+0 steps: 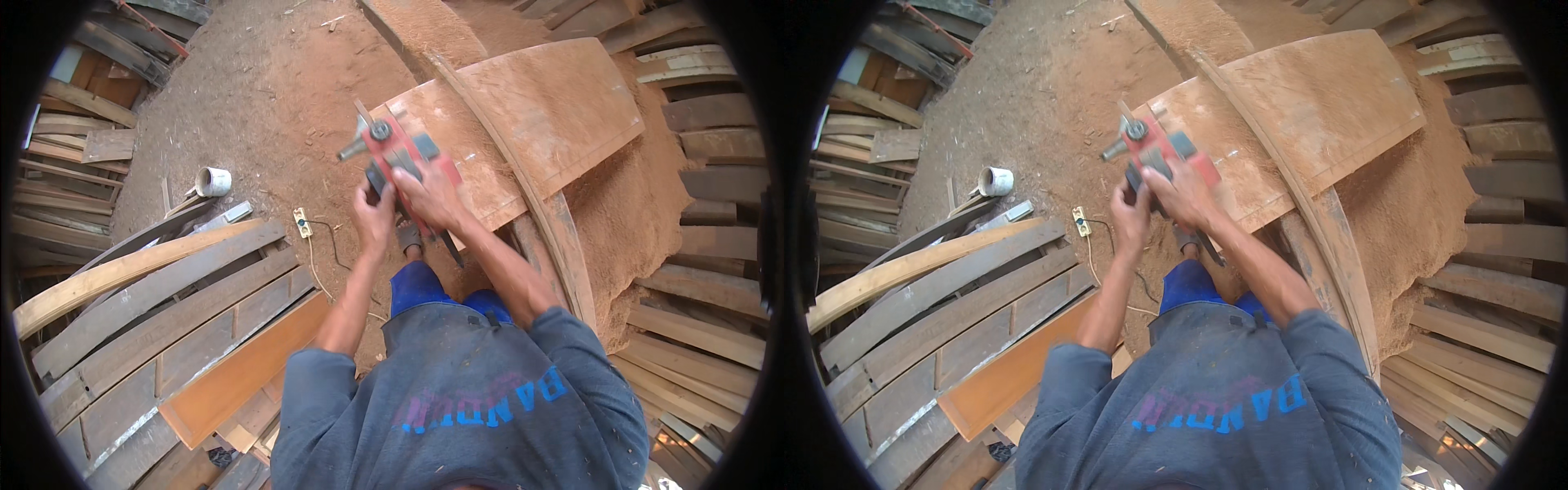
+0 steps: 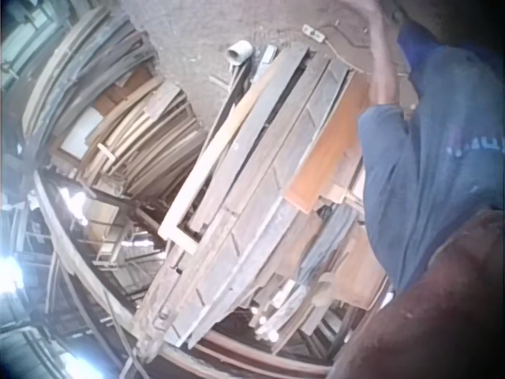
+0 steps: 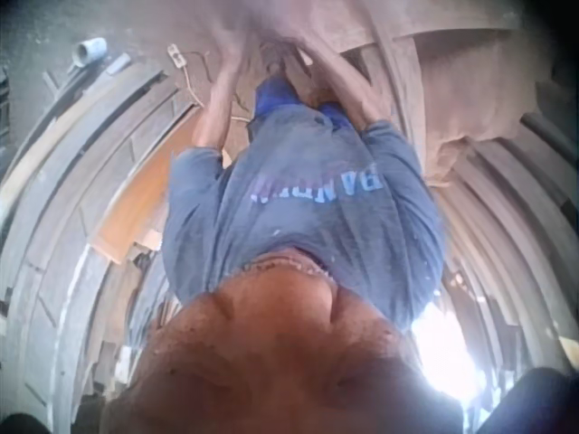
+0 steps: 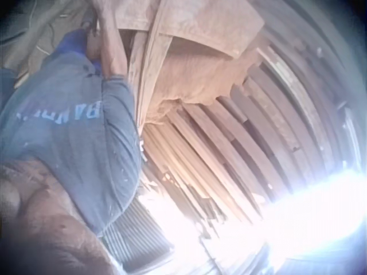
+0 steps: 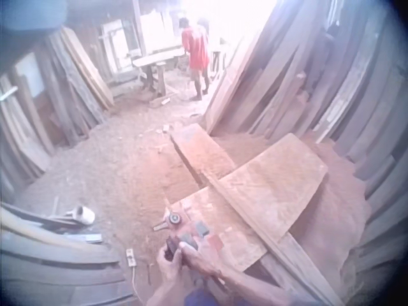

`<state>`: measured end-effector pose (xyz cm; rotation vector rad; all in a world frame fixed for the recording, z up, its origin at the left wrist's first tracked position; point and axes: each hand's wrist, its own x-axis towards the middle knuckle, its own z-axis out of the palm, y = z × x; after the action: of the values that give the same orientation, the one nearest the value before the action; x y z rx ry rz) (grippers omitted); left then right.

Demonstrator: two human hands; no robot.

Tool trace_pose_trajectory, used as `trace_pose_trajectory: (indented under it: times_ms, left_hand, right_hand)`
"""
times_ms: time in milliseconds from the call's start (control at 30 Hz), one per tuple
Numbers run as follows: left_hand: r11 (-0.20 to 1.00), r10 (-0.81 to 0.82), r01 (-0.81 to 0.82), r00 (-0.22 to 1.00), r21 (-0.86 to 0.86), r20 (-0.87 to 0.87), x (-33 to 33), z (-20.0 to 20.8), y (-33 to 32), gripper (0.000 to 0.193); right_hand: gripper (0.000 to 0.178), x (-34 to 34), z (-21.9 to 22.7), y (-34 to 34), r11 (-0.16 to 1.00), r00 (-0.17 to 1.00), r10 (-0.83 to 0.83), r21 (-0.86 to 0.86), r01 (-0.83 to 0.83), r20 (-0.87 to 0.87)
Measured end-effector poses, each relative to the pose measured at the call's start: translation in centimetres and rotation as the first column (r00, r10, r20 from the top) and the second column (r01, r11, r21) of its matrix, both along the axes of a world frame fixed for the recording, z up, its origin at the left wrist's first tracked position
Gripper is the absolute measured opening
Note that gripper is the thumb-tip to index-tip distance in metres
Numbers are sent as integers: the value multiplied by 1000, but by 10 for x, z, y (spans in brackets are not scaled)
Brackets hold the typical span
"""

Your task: The person planes wooden boards with an electric planer, positions and aligns a small wooden piece against the board by hand, and planes the wood further with the tool.

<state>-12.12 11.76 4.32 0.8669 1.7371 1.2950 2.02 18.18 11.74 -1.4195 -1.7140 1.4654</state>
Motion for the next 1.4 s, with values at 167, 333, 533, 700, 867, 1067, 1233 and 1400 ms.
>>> trace_pose_trajectory:
  times_ms: [167,333,533,700,867,1067,1233,1400]
  left_hand:
    - [998,-32,48,961,-51,273,75,3,-126,53]
    - [992,-17,51,963,-116,271,92,-9,-166,57]
    - [999,45,-38,980,-39,194,48,-13,-77,51]
    - [991,41,-62,982,115,183,11,-14,-6,41]
    - [925,226,-355,797,133,560,-29,-41,-10,30]
    - [997,59,-75,757,-3,651,56,-88,-30,25]
    - [1000,3,10,877,-26,480,116,-105,-54,23]
    - [980,-75,147,902,-138,426,139,-79,-97,17]
  right_hand:
    - [50,85,0,-123,992,999,15,-128,-20,-41]
    - [53,99,11,-158,963,996,-3,-269,-21,-88]
    - [49,49,-6,-77,999,998,11,-44,-14,-65]
    - [48,8,-13,-13,997,999,-13,81,17,-39]
    - [48,18,33,-21,978,968,-130,-188,90,-213]
    - [51,88,89,-51,968,874,-233,-190,166,-427]
    - [64,112,107,-71,963,865,-269,-103,249,-424]
    - [60,131,93,-81,955,864,-295,-108,275,-409]
